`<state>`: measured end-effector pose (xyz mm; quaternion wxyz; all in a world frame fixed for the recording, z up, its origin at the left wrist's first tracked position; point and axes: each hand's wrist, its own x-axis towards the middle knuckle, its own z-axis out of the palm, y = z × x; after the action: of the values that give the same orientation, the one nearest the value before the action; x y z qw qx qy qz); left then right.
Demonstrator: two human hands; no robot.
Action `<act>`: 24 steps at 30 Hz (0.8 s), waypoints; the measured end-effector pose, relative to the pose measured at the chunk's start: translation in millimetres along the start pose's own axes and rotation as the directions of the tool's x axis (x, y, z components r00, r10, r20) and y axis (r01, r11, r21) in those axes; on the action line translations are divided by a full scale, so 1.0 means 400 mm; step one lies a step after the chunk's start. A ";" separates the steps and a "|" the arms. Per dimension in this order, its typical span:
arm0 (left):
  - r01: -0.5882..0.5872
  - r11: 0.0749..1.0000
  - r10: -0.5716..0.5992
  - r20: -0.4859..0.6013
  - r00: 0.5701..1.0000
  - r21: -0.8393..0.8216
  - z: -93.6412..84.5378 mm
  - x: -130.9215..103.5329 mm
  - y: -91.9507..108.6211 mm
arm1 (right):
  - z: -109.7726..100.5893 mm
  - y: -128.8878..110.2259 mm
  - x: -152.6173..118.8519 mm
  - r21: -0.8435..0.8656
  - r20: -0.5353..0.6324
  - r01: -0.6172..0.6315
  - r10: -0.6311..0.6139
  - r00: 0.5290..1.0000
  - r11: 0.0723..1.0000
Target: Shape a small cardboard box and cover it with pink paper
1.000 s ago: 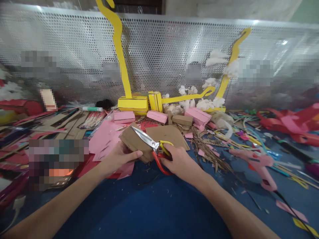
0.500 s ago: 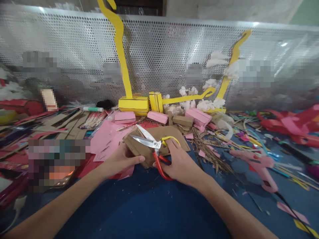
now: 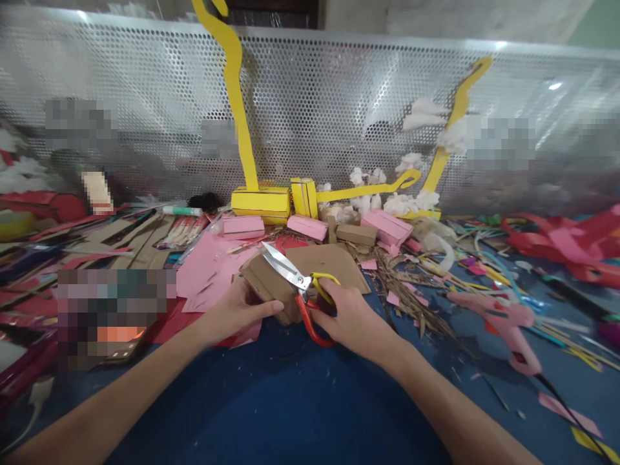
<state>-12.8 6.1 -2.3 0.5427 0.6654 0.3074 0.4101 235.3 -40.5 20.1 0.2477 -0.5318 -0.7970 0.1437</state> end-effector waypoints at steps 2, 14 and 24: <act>0.003 0.999 -0.003 0.013 1.000 -0.035 0.001 0.003 -0.004 | 0.001 0.000 0.001 0.006 0.013 -0.013 0.013 1.000 1.000; 0.037 0.995 -0.044 -0.069 0.997 -0.097 0.009 0.002 0.014 | 0.007 0.013 0.001 -0.027 -0.141 0.048 -0.051 0.989 0.998; 0.082 0.971 -0.127 -0.195 0.973 -0.223 0.016 -0.006 0.050 | 0.029 0.096 0.024 -0.049 -0.275 -0.131 0.112 0.955 0.990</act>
<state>-8.9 -3.5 16.2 0.5969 0.5397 0.3513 0.4785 255.8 -16.1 -6.0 0.3276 -0.6023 -0.7256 0.0577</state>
